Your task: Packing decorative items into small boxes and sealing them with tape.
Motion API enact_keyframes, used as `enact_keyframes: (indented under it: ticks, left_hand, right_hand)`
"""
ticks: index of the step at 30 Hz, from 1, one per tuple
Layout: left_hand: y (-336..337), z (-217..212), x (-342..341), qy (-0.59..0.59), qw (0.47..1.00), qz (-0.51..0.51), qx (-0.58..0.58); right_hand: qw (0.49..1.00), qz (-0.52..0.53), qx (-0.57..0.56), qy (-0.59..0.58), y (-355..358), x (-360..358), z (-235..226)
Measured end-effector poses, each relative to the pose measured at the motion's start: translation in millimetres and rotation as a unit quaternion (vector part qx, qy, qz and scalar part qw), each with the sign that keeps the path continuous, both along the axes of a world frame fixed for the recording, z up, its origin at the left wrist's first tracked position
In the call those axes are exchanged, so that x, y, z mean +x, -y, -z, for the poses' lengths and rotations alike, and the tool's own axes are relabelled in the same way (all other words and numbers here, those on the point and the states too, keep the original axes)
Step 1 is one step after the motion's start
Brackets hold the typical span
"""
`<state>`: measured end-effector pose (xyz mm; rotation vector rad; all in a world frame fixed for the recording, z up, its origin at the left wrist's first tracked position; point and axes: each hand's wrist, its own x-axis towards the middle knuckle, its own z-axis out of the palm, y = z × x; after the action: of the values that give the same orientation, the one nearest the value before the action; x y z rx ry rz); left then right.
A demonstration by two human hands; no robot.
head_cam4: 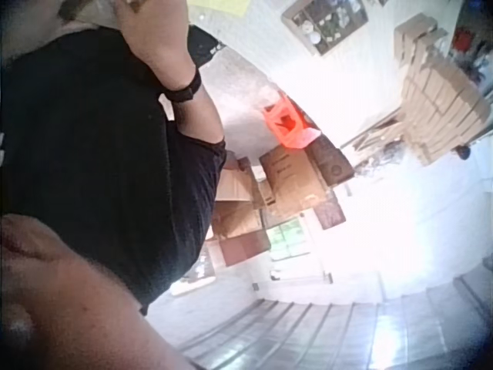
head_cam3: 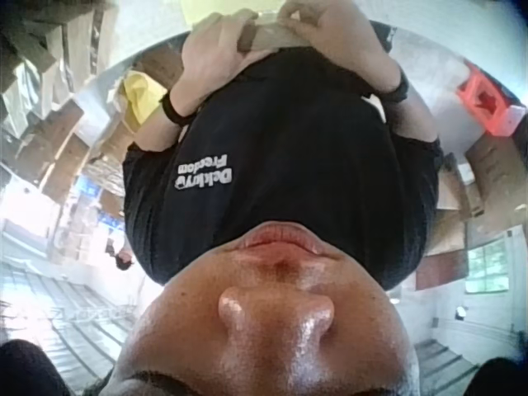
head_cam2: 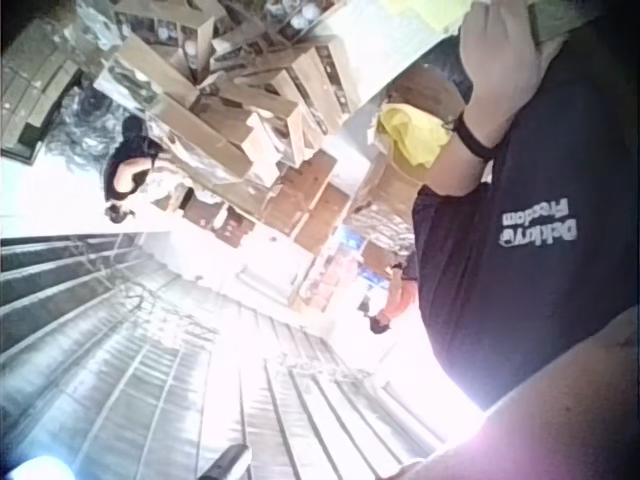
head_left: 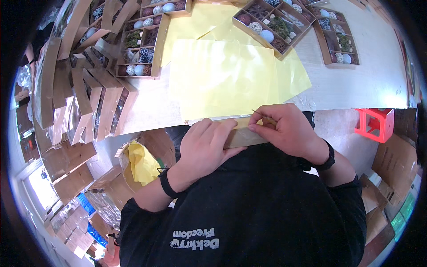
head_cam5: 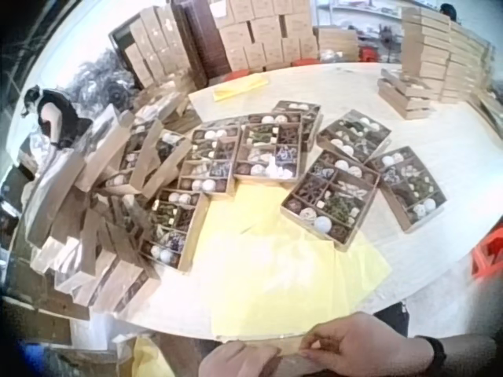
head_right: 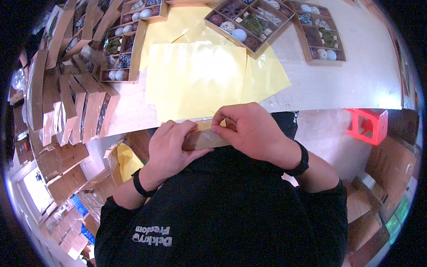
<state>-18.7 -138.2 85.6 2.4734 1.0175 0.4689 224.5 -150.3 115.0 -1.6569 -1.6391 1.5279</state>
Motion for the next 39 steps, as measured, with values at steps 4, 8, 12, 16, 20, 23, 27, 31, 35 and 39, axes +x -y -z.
enact_keyframes:
  ticks: [4, 8, 12, 16, 20, 23, 27, 31, 35, 39]
  left_hand:
    - [-9.4, 4.1, -0.4, 0.014, 0.994, 0.075, 0.081]
    - [-15.3, 2.5, -4.6, 0.017, 0.991, 0.092, 0.092]
    - [-7.7, 2.8, -9.9, 0.031, 0.991, 0.111, 0.073]
    - [5.3, 25.1, -6.4, 0.115, 0.976, 0.105, 0.154]
    - [13.7, 16.8, -3.0, 0.050, 0.971, 0.124, 0.198]
    - [10.9, 15.8, -0.7, 0.028, 0.975, 0.155, 0.159]
    - [4.6, 19.9, 9.1, -0.038, 0.974, 0.216, 0.047]
    - [-2.1, -8.7, 6.8, -0.094, 0.975, 0.194, 0.052]
    - [-10.5, -11.4, 15.6, -0.144, 0.958, 0.224, 0.105]
    - [-12.2, -14.5, 13.1, -0.173, 0.940, 0.272, 0.109]
  right_hand:
    - [0.999, 0.001, 0.024, 0.027, -2.3, -2.9, 3.3]
    - [0.999, -0.013, 0.020, 0.048, -12.8, -6.1, 0.4]
    - [0.993, -0.062, 0.055, 0.089, -16.8, -2.5, 1.3]
    - [0.985, -0.106, 0.067, 0.123, -19.8, 2.8, 15.5]
    - [0.991, -0.119, 0.008, 0.066, -20.9, 13.2, 27.4]
    - [0.993, -0.110, -0.031, 0.041, -21.3, 18.6, 40.5]
    - [0.992, -0.091, -0.025, 0.085, -15.5, 23.0, 44.8]
    - [0.998, -0.035, 0.008, 0.049, -24.6, 24.7, 46.7]
    - [0.989, 0.015, 0.146, 0.013, -20.1, 44.6, 78.6]
    - [0.977, 0.100, 0.151, 0.111, -21.7, 48.8, 84.7]
